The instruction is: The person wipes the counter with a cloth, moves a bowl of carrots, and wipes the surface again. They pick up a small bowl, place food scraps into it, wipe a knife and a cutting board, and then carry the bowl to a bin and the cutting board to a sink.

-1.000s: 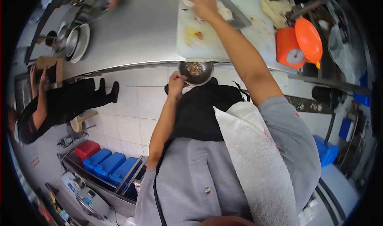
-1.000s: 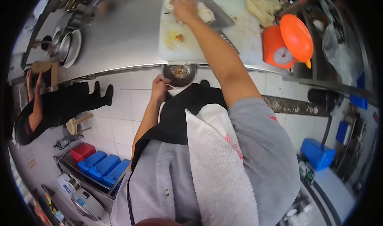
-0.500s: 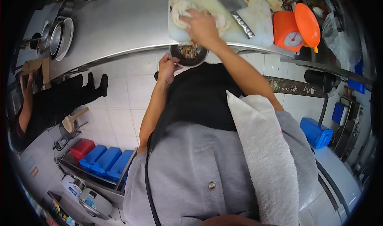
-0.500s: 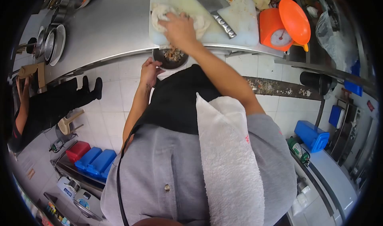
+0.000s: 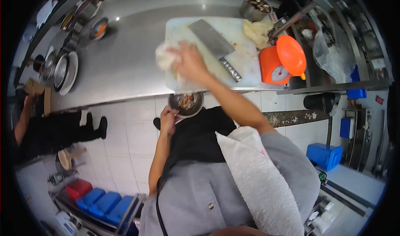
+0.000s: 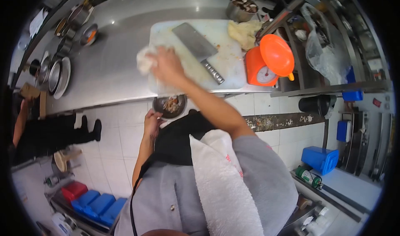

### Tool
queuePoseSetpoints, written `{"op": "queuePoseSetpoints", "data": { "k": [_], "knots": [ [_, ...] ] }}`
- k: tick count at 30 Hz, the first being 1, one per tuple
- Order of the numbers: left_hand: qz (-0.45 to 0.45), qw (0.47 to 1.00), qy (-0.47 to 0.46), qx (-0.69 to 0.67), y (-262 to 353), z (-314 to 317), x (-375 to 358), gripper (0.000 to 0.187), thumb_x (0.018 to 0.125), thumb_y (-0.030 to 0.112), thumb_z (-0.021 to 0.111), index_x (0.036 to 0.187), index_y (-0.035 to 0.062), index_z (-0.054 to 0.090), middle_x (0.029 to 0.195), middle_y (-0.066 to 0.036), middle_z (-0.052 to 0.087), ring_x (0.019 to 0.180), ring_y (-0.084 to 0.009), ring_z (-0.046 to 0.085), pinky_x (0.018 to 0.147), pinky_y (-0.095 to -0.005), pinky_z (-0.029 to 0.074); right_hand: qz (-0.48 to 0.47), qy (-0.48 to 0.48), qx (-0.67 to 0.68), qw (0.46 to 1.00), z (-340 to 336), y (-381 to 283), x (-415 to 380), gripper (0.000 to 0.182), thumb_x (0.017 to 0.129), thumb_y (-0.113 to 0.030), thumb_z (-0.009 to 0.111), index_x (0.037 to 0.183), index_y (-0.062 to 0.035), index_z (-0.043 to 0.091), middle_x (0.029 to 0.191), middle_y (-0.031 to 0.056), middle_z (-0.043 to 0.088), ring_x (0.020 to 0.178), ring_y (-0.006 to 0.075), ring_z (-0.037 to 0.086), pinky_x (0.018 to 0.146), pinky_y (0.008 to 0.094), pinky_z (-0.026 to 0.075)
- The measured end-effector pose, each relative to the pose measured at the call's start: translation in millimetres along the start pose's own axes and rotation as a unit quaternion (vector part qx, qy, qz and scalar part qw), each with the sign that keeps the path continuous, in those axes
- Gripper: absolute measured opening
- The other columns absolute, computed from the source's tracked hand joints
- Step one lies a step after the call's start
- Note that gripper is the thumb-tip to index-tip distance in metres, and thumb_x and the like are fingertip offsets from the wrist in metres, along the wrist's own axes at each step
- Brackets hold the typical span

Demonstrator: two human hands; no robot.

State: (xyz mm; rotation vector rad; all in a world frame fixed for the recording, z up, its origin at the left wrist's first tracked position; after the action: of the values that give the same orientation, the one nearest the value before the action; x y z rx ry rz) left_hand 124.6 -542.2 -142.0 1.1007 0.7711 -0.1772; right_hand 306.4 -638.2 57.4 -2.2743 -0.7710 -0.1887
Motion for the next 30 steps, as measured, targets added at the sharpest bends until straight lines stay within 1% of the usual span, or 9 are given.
{"op": "queuePoseSetpoints", "data": {
  "k": [1, 3, 5, 15, 20, 22, 25, 28, 30],
  "knots": [
    [0.020, 1.000, -0.005, -0.012, 3.9, 4.2, -1.7, 0.007, 0.079, 0.000, 0.052, 0.085, 0.0038, 0.054, 0.084, -0.009, 0.059, 0.070, -0.0175, 0.061, 0.061, -0.0300, 0.056, 0.012, 0.004, -0.015, 1.000, 7.7, 10.9, 22.9, 0.046, 0.071, -0.013, 0.059, 0.117, -0.0185, 0.061, 0.120, 0.0184, 0.052, 0.111, 0.0408, 0.046, 0.095, 0.0424, 0.040],
    [0.025, 0.999, -0.004, -0.022, 0.4, -3.9, -7.2, 0.005, 0.079, 0.000, 0.053, 0.081, 0.0043, 0.052, 0.080, -0.007, 0.057, 0.070, -0.0181, 0.060, 0.061, -0.0316, 0.056, 0.021, -0.056, 0.025, 0.998, 27.1, 38.5, 72.1, 0.039, 0.073, -0.016, 0.063, 0.111, -0.0226, 0.065, 0.121, 0.0077, 0.052, 0.105, 0.0377, 0.049, 0.089, 0.0440, 0.044],
    [0.007, 1.000, 0.001, -0.018, 3.5, -0.7, -9.2, 0.009, 0.078, 0.000, 0.054, 0.076, 0.0056, 0.048, 0.076, -0.005, 0.053, 0.069, -0.0174, 0.059, 0.061, -0.0315, 0.056, -0.038, -0.067, -0.041, 0.996, 51.5, 51.0, 94.0, 0.038, 0.074, -0.016, 0.062, 0.110, -0.0237, 0.065, 0.121, 0.0030, 0.054, 0.105, 0.0336, 0.050, 0.091, 0.0414, 0.043],
    [0.004, 1.000, -0.002, -0.003, 1.6, -6.7, -9.6, 0.007, 0.079, 0.000, 0.053, 0.079, 0.0062, 0.050, 0.080, -0.005, 0.056, 0.072, -0.0160, 0.060, 0.063, -0.0314, 0.055, -0.228, -0.215, -0.032, 0.949, 69.2, 13.9, -10.5, 0.038, 0.070, -0.011, 0.060, 0.105, -0.0231, 0.067, 0.123, 0.0005, 0.054, 0.100, 0.0299, 0.052, 0.089, 0.0380, 0.043],
    [0.007, 1.000, 0.003, -0.008, 2.1, -5.9, -10.2, 0.007, 0.079, -0.001, 0.053, 0.083, 0.0057, 0.052, 0.084, -0.006, 0.058, 0.073, -0.0161, 0.060, 0.062, -0.0311, 0.055, -0.205, -0.239, 0.003, 0.949, 57.4, -9.0, -77.7, 0.041, 0.067, -0.008, 0.060, 0.105, -0.0200, 0.067, 0.125, 0.0040, 0.054, 0.098, 0.0281, 0.051, 0.086, 0.0372, 0.044],
    [0.012, 1.000, -0.003, -0.019, -5.7, -7.0, -4.8, 0.011, 0.079, -0.001, 0.052, 0.075, 0.0085, 0.049, 0.083, -0.008, 0.058, 0.075, -0.0216, 0.061, 0.064, -0.0353, 0.056, -0.199, -0.238, 0.040, 0.950, 45.5, -15.3, -85.7, 0.039, 0.067, -0.010, 0.061, 0.104, -0.0187, 0.067, 0.123, 0.0042, 0.055, 0.100, 0.0296, 0.051, 0.088, 0.0383, 0.043],
    [0.030, 0.999, -0.020, -0.007, -14.8, -4.5, -2.6, 0.020, 0.087, 0.001, 0.032, 0.092, 0.0048, 0.051, 0.086, -0.014, 0.057, 0.076, -0.0242, 0.062, 0.066, -0.0382, 0.057, -0.169, -0.200, 0.099, 0.960, 18.5, -14.3, -76.3, 0.041, 0.066, -0.008, 0.062, 0.106, -0.0178, 0.067, 0.123, 0.0095, 0.054, 0.110, 0.0325, 0.048, 0.095, 0.0400, 0.039],
    [0.021, 0.999, -0.013, -0.020, -23.4, -7.6, 5.0, 0.007, 0.080, 0.001, 0.052, 0.080, 0.0070, 0.049, 0.081, -0.008, 0.056, 0.070, -0.0198, 0.060, 0.059, -0.0376, 0.056, -0.093, -0.188, 0.119, 0.970, -3.8, 10.7, -37.8, 0.049, 0.067, 0.000, 0.057, 0.113, -0.0150, 0.064, 0.123, 0.0196, 0.051, 0.119, 0.0348, 0.043, 0.103, 0.0390, 0.032],
    [0.026, 0.999, 0.004, -0.045, -20.8, -4.7, -1.3, 0.012, 0.075, 0.002, 0.058, 0.073, 0.0093, 0.049, 0.072, -0.005, 0.055, 0.063, -0.0168, 0.058, 0.050, -0.0328, 0.053, -0.095, -0.139, 0.021, 0.986, -7.5, 43.7, -2.7, 0.047, 0.068, -0.001, 0.057, 0.114, -0.0131, 0.063, 0.124, 0.0220, 0.049, 0.117, 0.0363, 0.045, 0.102, 0.0402, 0.034]
  ]
}}
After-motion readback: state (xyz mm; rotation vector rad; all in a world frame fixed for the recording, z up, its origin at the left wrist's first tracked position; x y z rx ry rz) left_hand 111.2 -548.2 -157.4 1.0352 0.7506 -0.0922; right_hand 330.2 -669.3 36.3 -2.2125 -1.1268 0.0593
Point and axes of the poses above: each hand's wrist, its own x-axis towards the middle knuckle, its own z-axis out of the palm, y = z × x, the point moved 7 cm from there along x, towards the middle knuckle
